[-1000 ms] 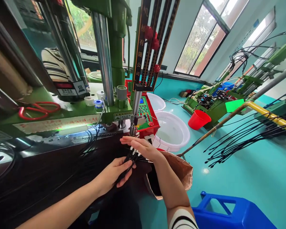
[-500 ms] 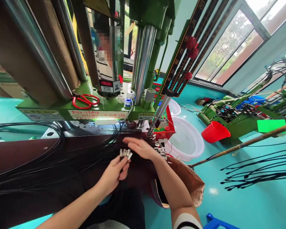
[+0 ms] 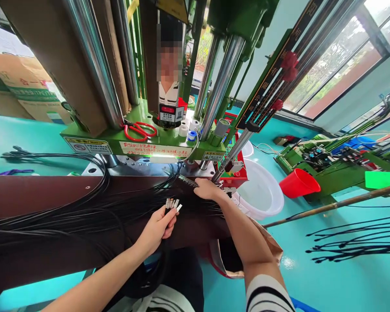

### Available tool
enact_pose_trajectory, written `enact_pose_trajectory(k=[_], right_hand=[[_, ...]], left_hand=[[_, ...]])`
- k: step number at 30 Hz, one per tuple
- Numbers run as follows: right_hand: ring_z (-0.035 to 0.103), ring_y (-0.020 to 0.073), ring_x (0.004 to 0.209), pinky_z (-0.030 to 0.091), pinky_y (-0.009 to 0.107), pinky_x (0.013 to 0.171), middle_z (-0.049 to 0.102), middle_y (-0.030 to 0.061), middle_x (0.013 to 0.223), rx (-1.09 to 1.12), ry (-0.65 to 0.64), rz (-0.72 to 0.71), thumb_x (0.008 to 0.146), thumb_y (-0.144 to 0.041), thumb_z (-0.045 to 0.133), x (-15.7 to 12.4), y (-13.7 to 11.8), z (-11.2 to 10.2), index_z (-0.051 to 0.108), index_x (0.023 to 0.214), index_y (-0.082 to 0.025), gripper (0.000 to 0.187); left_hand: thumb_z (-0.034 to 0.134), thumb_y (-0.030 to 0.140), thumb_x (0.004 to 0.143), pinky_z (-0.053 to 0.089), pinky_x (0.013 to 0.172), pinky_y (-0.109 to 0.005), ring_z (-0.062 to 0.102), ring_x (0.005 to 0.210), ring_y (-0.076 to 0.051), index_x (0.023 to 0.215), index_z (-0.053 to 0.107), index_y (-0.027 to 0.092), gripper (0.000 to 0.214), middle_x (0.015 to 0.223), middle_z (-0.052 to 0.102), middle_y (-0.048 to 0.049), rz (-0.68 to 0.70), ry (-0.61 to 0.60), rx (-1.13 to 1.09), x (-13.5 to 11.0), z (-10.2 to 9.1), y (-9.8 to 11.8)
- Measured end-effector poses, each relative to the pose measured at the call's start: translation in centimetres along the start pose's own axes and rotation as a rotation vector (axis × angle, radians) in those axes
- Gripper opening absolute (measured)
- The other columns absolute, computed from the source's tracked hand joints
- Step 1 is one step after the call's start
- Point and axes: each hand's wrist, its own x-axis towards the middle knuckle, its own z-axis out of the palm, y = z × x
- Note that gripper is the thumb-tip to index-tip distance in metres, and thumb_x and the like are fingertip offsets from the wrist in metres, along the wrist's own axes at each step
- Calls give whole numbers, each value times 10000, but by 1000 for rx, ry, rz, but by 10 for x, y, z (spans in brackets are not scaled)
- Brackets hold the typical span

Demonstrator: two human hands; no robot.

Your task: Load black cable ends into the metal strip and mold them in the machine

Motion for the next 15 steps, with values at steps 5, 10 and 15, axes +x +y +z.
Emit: enact_pose_trajectory(k=[5, 10, 15], right_hand=[[339, 54, 309, 237, 164, 300, 442, -83, 509, 680, -68, 129, 728, -187, 422, -69, 7, 25, 493, 1088, -187, 367], [233, 29, 270, 150, 145, 261, 402, -96, 453, 1430, 154, 181, 816, -452, 439, -99, -6, 71, 424, 1238, -162, 512], [287, 31, 279, 199, 151, 268, 447, -75, 457, 1516, 347, 157, 823, -484, 448, -98, -10, 88, 464, 1236, -163, 524]], left_hand=[[502, 478, 750, 133, 340, -155, 234, 342, -14, 766, 412, 188, 304, 486, 329, 105, -3, -58, 29, 0, 9, 3], [609, 416, 676, 130, 328, -156, 235, 322, -16, 697, 409, 187, 305, 447, 306, 112, -91, -147, 173, 5, 26, -1], [647, 389, 633, 124, 330, -172, 235, 307, -21, 656, 455, 165, 296, 398, 301, 109, -87, -131, 199, 10, 35, -5]])
